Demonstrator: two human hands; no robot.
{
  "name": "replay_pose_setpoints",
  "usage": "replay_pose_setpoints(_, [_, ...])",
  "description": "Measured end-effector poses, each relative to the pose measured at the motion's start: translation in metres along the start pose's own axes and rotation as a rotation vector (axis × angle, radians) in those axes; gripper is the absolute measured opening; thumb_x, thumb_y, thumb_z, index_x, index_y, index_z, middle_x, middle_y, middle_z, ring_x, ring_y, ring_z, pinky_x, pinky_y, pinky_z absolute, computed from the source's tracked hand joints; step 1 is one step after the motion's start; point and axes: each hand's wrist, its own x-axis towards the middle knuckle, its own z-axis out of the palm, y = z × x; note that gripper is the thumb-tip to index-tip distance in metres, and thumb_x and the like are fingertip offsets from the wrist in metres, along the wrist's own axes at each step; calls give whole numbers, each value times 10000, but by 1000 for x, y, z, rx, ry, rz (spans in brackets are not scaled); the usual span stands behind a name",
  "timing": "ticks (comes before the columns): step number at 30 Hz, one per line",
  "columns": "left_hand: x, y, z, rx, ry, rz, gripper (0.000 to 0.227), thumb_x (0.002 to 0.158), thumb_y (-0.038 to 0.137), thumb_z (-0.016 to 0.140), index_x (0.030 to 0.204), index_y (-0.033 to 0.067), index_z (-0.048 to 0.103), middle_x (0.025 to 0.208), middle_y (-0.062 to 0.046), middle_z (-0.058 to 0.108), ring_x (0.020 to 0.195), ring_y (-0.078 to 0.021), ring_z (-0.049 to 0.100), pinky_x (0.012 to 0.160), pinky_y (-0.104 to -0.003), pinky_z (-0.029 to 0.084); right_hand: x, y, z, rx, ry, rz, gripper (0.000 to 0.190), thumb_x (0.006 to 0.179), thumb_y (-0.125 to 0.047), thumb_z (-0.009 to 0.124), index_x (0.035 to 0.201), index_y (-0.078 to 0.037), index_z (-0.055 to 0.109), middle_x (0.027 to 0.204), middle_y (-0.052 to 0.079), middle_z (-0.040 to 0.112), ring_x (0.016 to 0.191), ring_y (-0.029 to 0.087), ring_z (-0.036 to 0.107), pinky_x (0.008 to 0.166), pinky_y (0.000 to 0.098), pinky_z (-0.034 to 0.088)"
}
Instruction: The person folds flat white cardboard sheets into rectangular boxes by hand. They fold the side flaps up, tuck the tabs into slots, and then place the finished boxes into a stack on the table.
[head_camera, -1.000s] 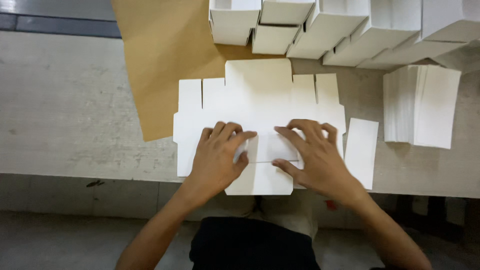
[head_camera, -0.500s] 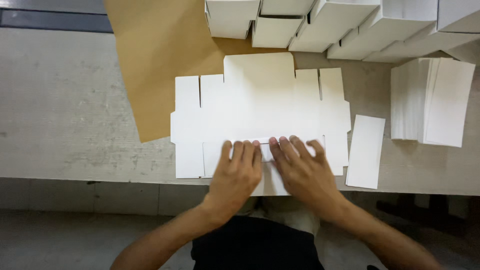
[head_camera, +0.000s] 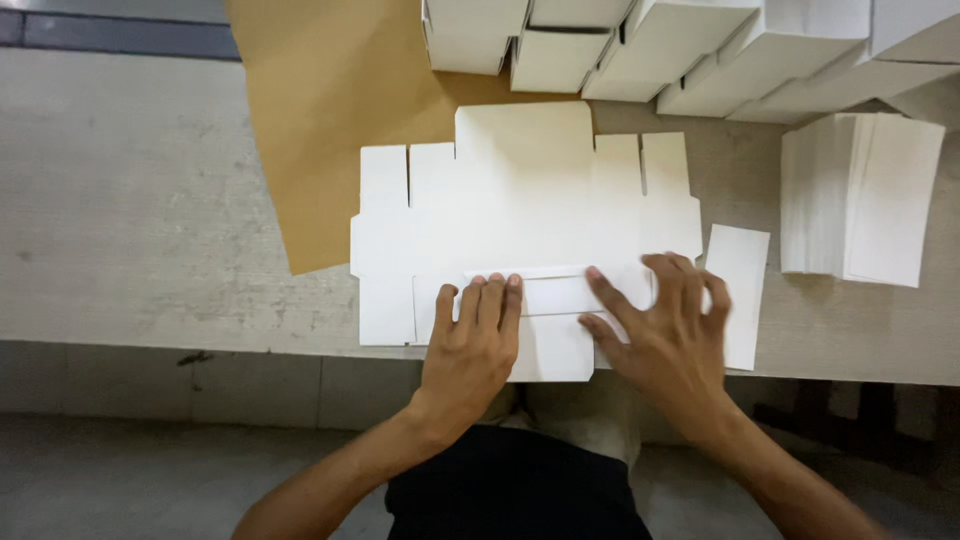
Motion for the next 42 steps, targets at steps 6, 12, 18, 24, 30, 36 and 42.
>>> replay_pose_setpoints(6, [0,4,15,-129,-11,-81,274,895,143,695,1124,3,749,958,-181,629,947,-330,633,931,-531,435,-15,2,1,-82,-5,84,432,1044,-528,485,1297,-302,752,1309,160,507,1330,349,412,1069,549,158])
replay_pose_setpoints(12, [24,-15,-6,-332,-224,-66,270,891,238,760,1091,58,760,1018,-176,689,1037,-359,654,987,-582,420,-15,6,-18,202,-119,138,763,978,-636,460,1553,-135,490,1486,227,377,1382,395,313,1081,585,97])
replay_pose_setpoints(18, [24,-47,-64,-468,57,215,250,914,-121,587,985,96,689,926,-49,666,898,-256,585,921,-426,406,-37,29,-28,478,-41,206,1051,637,-321,878,1563,-156,407,1657,224,215,1498,417,306,1136,513,196])
replay_pose_setpoints(24, [27,-76,-119,-506,318,226,166,1025,164,597,921,256,687,989,79,722,955,-191,621,976,-457,289,-51,46,-9,651,692,80,293,1048,-234,524,1151,36,576,1270,310,624,1193,394,558,1025,495,482])
replay_pose_setpoints(30, [34,-59,-92,-367,724,153,34,946,479,726,978,471,716,1040,144,566,990,-113,428,951,-328,302,-58,39,-23,694,525,-336,73,878,33,695,929,14,646,884,162,694,587,181,652,397,295,517])
replay_pose_setpoints(36, [30,-56,-67,-561,995,47,833,530,626,1027,960,215,445,974,86,382,823,-25,370,758,-165,376,-106,-11,-50,468,444,-139,247,1078,-327,442,1203,-240,636,1282,93,644,1140,266,621,950,410,512])
replay_pose_setpoints(42, [23,-102,-44,-399,62,79,520,862,-44,747,1294,243,706,1538,-71,527,1481,-379,359,1085,-540,349,-60,-28,-58,308,143,-126,739,1085,-547,37,1392,-219,624,1459,104,601,1358,301,565,1115,453,353])
